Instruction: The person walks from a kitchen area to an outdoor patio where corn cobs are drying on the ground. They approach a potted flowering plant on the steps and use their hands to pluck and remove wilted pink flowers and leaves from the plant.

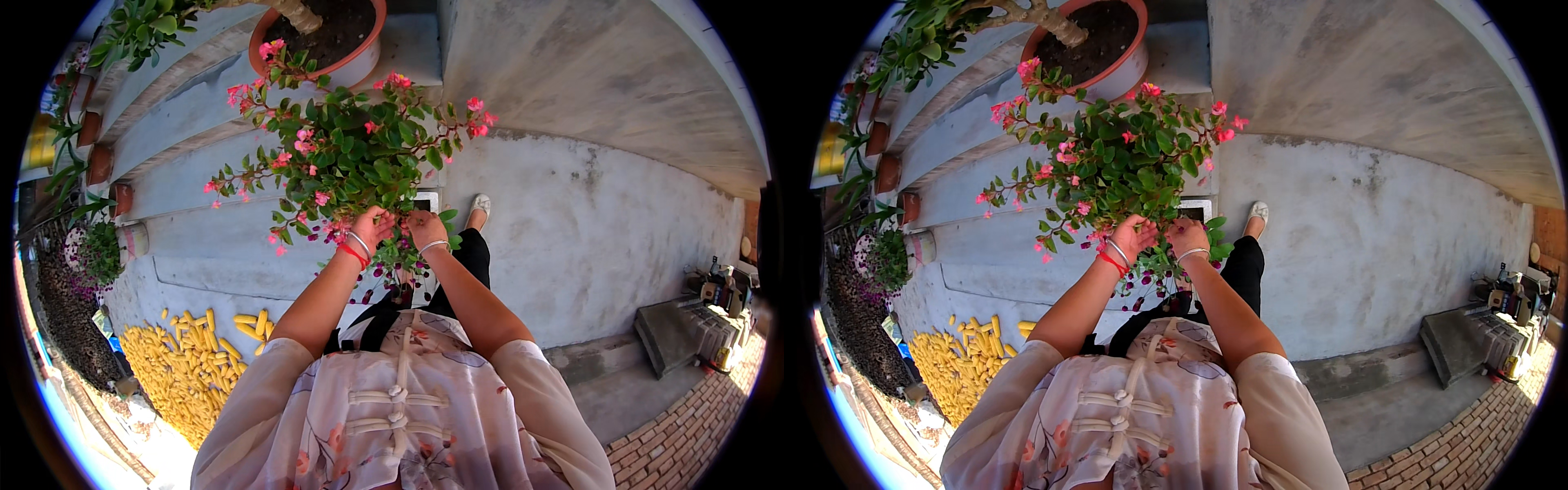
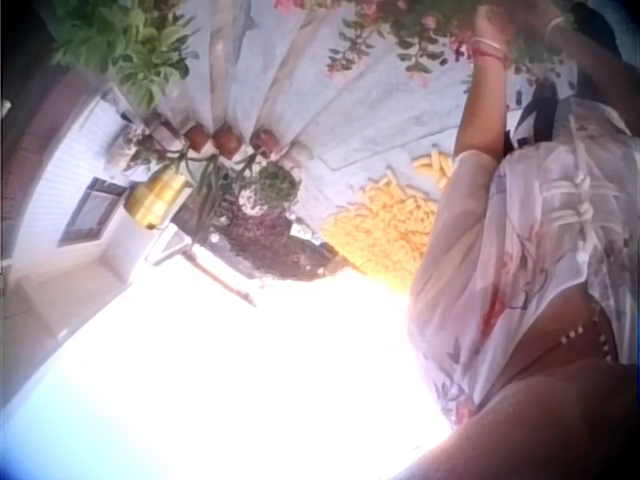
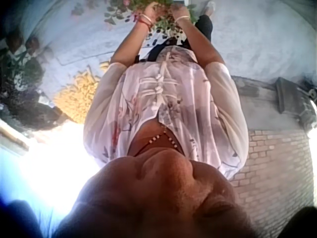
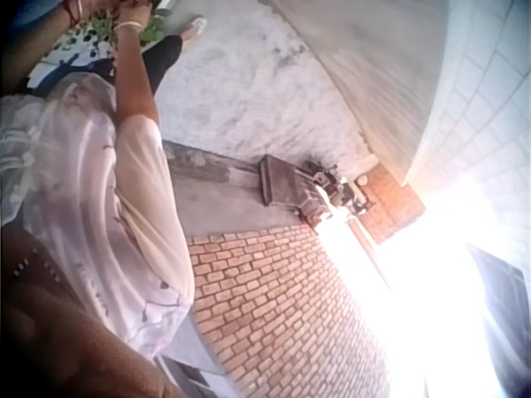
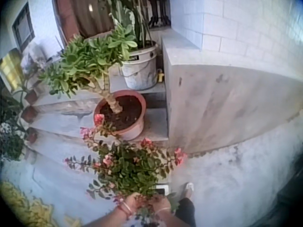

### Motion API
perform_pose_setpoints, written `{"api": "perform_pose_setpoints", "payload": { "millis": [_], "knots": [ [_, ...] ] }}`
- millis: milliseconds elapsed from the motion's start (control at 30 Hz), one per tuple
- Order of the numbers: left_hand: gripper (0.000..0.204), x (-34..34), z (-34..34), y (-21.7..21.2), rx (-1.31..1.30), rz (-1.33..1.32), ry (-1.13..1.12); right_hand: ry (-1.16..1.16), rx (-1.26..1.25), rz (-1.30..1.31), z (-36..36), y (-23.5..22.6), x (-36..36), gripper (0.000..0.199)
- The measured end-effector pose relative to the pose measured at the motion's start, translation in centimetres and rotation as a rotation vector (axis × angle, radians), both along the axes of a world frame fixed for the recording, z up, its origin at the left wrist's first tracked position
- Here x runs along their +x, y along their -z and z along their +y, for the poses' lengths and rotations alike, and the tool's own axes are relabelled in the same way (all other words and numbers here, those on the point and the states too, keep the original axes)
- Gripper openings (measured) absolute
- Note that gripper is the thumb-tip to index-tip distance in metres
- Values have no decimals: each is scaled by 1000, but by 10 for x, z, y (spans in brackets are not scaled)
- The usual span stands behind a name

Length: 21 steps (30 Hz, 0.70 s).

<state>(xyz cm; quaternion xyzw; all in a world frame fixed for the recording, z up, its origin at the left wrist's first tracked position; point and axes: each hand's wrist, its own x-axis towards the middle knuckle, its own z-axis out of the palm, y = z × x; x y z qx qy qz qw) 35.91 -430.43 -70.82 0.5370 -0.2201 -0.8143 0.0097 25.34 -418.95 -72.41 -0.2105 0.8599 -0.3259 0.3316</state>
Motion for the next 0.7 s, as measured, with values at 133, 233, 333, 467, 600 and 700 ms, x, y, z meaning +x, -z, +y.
{"api": "perform_pose_setpoints", "payload": {
  "millis": [133, 233, 333, 467, 600, 700],
  "knots": [
    [18, 1, -1, 2, -35, -47, -28, -7, 58, -125, -3, 16, 3, 31],
    [19, 12, -2, 3, 8, -11, -89, 89, 69, -402, -10, -19, 3, 32],
    [18, 8, 0, -3, 45, 75, -115, 128, 52, -423, -12, 8, 1, 29],
    [17, 0, 2, -13, 123, 163, -147, 338, -159, -726, -16, 57, 6, 22],
    [15, 9, -1, -14, 135, 170, -186, 433, -212, -672, -22, 32, 13, 18],
    [15, 7, -3, -14, 110, 178, -195, 386, -266, -518, -21, 51, 10, 17]
  ]
}}
